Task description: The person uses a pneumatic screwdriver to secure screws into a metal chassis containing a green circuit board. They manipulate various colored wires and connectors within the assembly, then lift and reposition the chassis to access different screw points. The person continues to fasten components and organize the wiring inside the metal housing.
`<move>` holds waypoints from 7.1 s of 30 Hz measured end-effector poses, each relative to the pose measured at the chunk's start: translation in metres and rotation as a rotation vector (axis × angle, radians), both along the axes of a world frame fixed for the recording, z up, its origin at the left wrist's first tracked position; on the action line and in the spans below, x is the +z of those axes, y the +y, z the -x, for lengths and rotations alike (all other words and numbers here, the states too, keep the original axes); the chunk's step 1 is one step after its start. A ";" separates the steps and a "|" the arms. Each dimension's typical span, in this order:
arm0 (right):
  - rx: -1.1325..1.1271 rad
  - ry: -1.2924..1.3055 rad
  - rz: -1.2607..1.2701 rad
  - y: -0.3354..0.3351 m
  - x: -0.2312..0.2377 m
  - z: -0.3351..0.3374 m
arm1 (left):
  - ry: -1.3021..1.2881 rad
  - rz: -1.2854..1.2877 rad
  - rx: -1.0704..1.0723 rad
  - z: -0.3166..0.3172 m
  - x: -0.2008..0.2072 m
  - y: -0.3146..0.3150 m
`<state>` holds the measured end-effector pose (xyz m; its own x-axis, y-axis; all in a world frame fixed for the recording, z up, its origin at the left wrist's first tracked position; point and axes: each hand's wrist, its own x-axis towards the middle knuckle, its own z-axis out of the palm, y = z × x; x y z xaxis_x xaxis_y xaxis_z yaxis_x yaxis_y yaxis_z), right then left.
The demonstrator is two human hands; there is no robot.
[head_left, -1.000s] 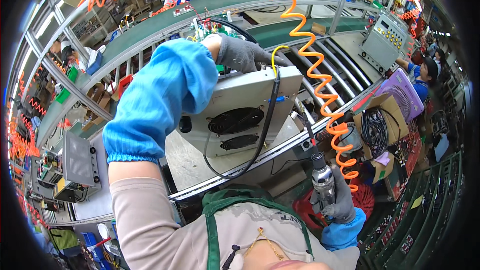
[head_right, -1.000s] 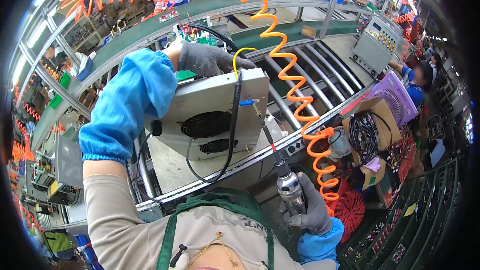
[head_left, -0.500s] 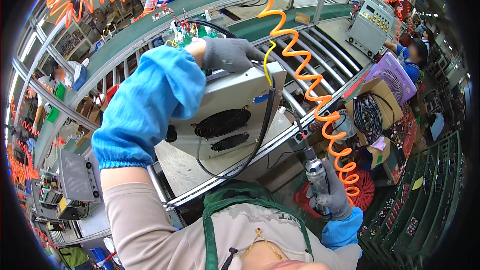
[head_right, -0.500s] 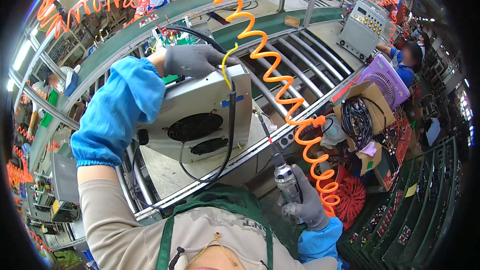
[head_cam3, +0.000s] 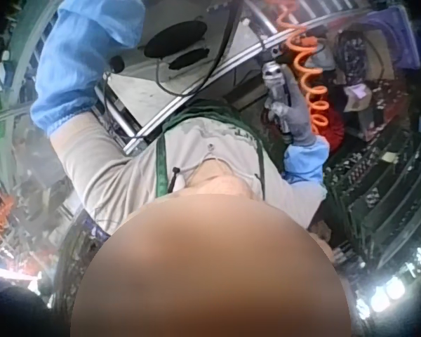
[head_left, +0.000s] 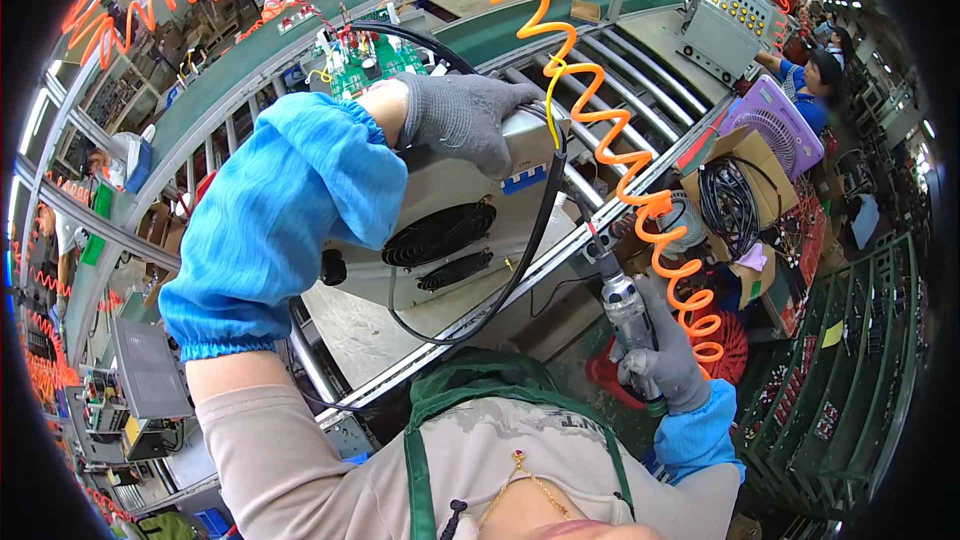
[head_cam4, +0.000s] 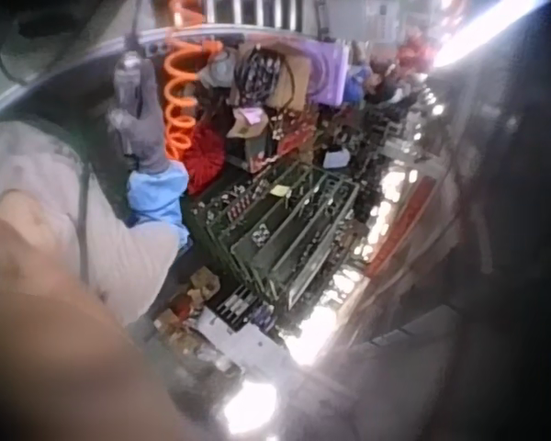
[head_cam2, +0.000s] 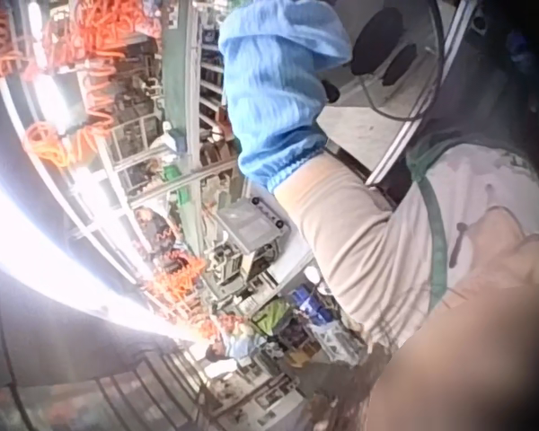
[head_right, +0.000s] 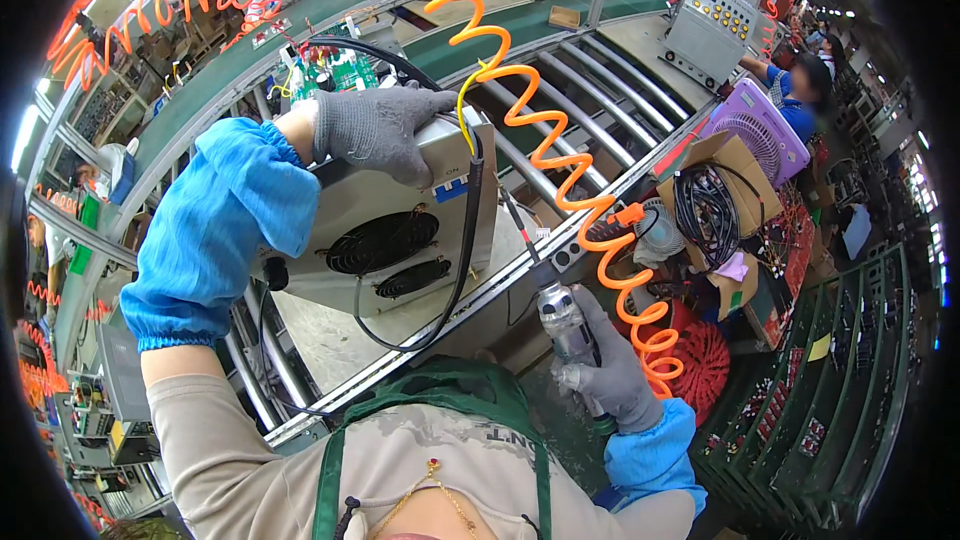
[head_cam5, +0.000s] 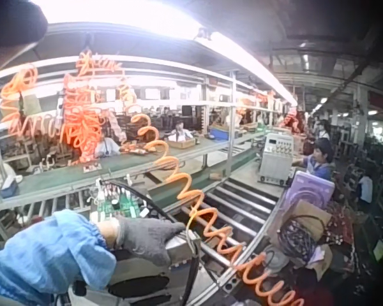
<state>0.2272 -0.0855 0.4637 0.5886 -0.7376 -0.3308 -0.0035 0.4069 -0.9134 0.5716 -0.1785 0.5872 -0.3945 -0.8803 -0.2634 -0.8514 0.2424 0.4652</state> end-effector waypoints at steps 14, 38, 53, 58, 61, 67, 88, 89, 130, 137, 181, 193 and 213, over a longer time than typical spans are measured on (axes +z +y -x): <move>0.002 0.022 -0.124 0.003 0.054 -0.020 | -0.066 0.037 -0.021 0.002 0.001 -0.006; 0.007 -0.309 -0.225 0.000 0.041 -0.026 | -0.042 0.158 -0.055 -0.001 -0.009 -0.013; -0.026 -0.291 -0.182 0.031 -0.048 0.007 | 0.231 0.044 0.585 -0.031 -0.332 0.249; 0.032 0.223 -0.153 0.055 -0.060 0.000 | 0.254 0.174 1.453 -0.078 -0.463 0.303; 0.067 0.353 -0.200 0.068 -0.060 -0.007 | 0.267 0.061 1.412 -0.089 -0.466 0.298; 0.027 0.360 -0.193 0.075 -0.061 0.003 | 0.075 -0.041 1.396 -0.091 -0.466 0.282; 0.241 0.229 0.198 0.047 0.012 -0.040 | 1.883 -0.244 0.768 0.021 -0.123 0.159; 0.237 0.225 0.206 0.048 0.009 -0.038 | 1.881 -0.236 0.765 0.022 -0.123 0.158; 0.049 -0.102 -0.067 0.054 -0.007 -0.042 | 0.754 0.694 -0.057 0.000 -0.061 0.183; 0.012 0.029 0.016 0.048 -0.002 -0.045 | 0.477 0.659 0.080 -0.049 0.010 0.125; -0.040 0.045 -0.159 0.056 0.053 -0.074 | 0.034 0.382 -0.526 -0.028 -0.025 -0.049; -0.084 0.055 -0.144 0.057 0.047 -0.061 | -0.014 0.896 -0.240 -0.029 0.033 0.064; 0.005 0.056 -0.072 0.080 0.027 -0.051 | 2.512 -0.754 0.441 0.042 -0.196 0.094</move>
